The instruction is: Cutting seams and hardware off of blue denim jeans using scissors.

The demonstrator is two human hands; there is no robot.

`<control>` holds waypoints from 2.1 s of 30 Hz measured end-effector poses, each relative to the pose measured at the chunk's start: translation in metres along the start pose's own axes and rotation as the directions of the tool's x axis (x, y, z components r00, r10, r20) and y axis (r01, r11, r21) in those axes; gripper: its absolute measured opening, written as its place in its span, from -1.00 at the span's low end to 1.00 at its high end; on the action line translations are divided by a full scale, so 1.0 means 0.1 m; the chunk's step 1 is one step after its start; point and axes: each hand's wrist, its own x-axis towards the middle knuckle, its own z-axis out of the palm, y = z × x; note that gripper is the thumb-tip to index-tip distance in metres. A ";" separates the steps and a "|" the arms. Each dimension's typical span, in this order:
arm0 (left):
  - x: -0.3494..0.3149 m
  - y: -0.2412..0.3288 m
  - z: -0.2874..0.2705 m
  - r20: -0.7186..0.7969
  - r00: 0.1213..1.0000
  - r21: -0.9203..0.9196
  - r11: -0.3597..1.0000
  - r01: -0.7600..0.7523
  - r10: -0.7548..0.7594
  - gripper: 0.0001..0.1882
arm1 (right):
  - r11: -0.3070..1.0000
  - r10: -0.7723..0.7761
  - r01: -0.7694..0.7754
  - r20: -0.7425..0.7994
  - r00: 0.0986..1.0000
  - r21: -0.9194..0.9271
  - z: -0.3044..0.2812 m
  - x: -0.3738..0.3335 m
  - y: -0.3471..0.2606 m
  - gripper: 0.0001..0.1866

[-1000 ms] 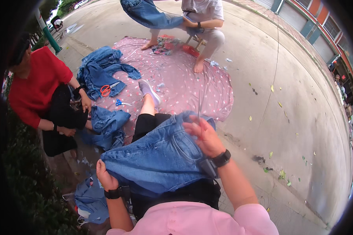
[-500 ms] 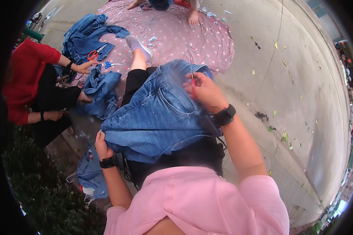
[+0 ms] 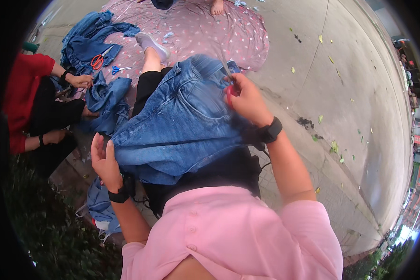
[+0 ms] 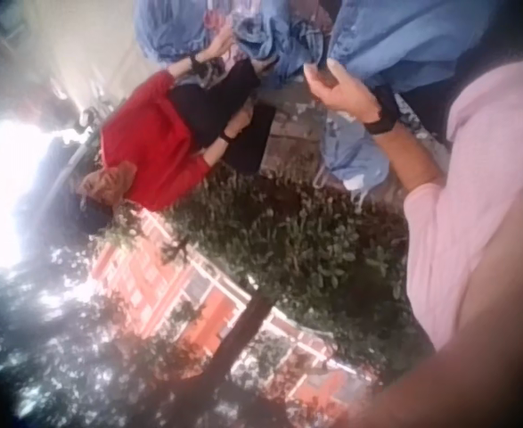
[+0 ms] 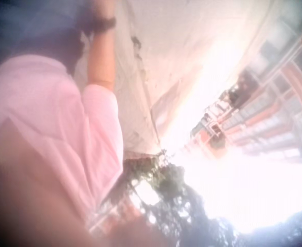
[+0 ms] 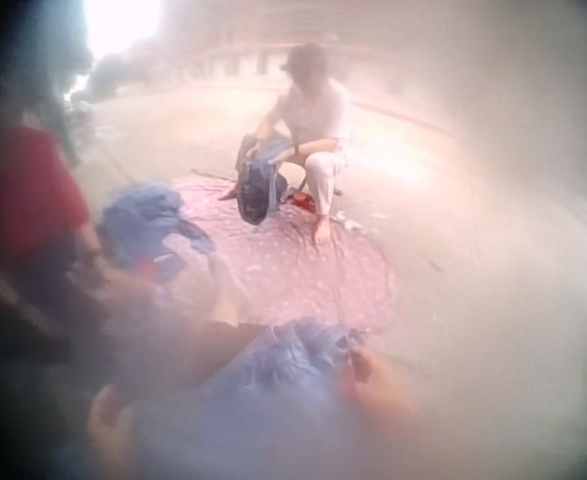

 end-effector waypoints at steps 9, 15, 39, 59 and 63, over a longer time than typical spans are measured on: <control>-0.28 0.24 0.37 0.565 0.767 0.420 0.695 -0.584 0.303 -0.48 | 0.980 0.167 -0.183 0.165 0.972 0.084 -0.25 -0.27 -0.13 -0.61; -0.20 0.04 0.35 0.503 0.818 0.421 0.748 -0.512 0.277 -0.57 | 0.854 -0.027 -0.021 0.084 0.996 0.520 -0.28 -0.16 -0.32 -0.56; -0.17 0.70 0.83 0.539 0.801 -0.219 0.961 -0.168 0.262 -0.50 | 0.991 -0.023 -0.012 0.251 0.968 0.137 0.41 0.01 -1.04 -0.59; 0.01 0.12 0.72 0.511 0.848 -0.504 0.749 0.431 -0.145 -0.54 | 0.989 0.024 -0.065 0.293 0.956 0.133 0.52 0.03 -0.65 -0.56; 0.00 0.05 0.74 0.525 0.825 -0.473 0.735 0.487 -0.209 -0.54 | 0.974 0.054 -0.114 0.288 0.956 0.196 0.61 0.04 -0.54 -0.57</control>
